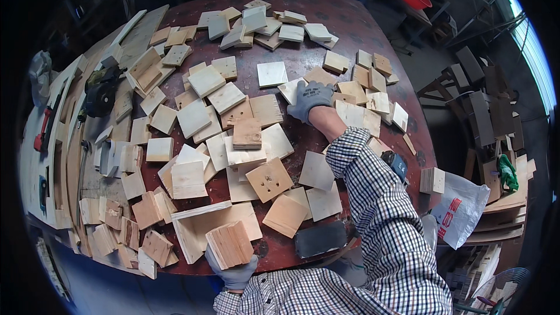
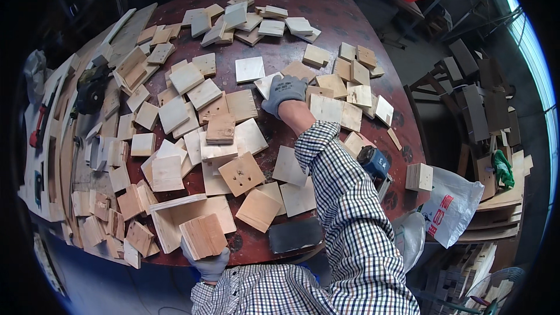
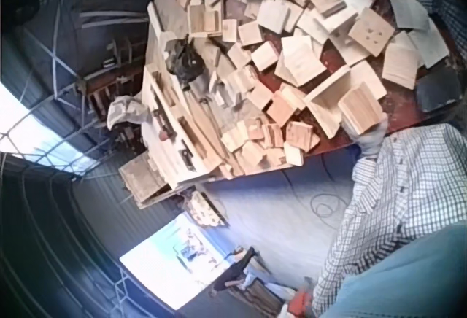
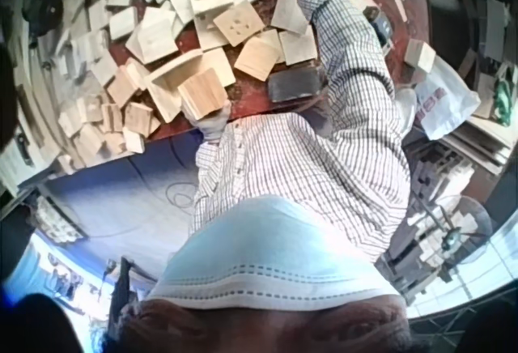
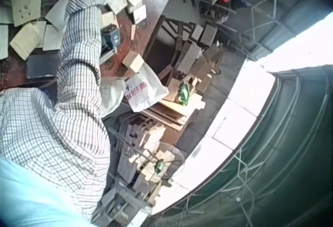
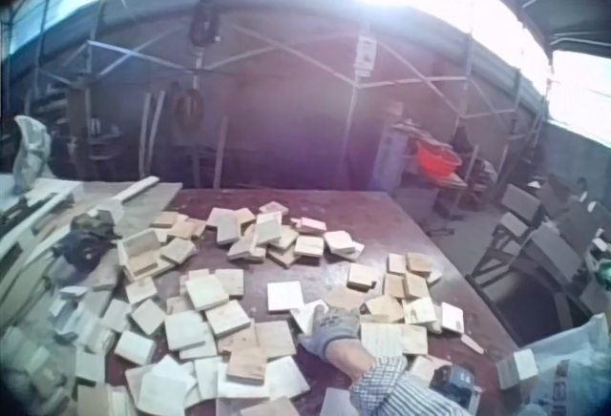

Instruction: The person assembles small wooden boxes by hand, picking up pre-cut wooden pieces from a table and fitting them together. The person repeatedly forms box shapes and places them on the table among many other pieces.

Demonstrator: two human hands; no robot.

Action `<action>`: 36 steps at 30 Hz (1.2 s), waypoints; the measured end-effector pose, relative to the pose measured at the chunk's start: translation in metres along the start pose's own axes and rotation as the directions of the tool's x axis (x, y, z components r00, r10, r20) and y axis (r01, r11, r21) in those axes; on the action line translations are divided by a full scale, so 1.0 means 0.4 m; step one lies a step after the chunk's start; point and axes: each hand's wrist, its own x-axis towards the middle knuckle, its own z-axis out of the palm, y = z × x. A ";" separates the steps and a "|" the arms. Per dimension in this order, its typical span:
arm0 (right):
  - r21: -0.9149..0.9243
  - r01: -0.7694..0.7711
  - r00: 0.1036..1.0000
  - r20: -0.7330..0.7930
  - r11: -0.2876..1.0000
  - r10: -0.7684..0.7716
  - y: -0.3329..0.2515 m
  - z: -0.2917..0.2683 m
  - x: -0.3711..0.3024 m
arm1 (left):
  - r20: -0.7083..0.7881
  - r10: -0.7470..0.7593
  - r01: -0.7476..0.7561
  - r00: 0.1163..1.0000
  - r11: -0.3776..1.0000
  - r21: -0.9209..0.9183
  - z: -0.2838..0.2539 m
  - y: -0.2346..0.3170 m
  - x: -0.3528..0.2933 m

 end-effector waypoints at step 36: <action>0.156 0.485 0.826 0.240 0.860 -0.510 -0.340 -0.180 0.369 | 0.225 0.012 -0.041 0.974 0.991 0.125 -0.024 0.061 0.070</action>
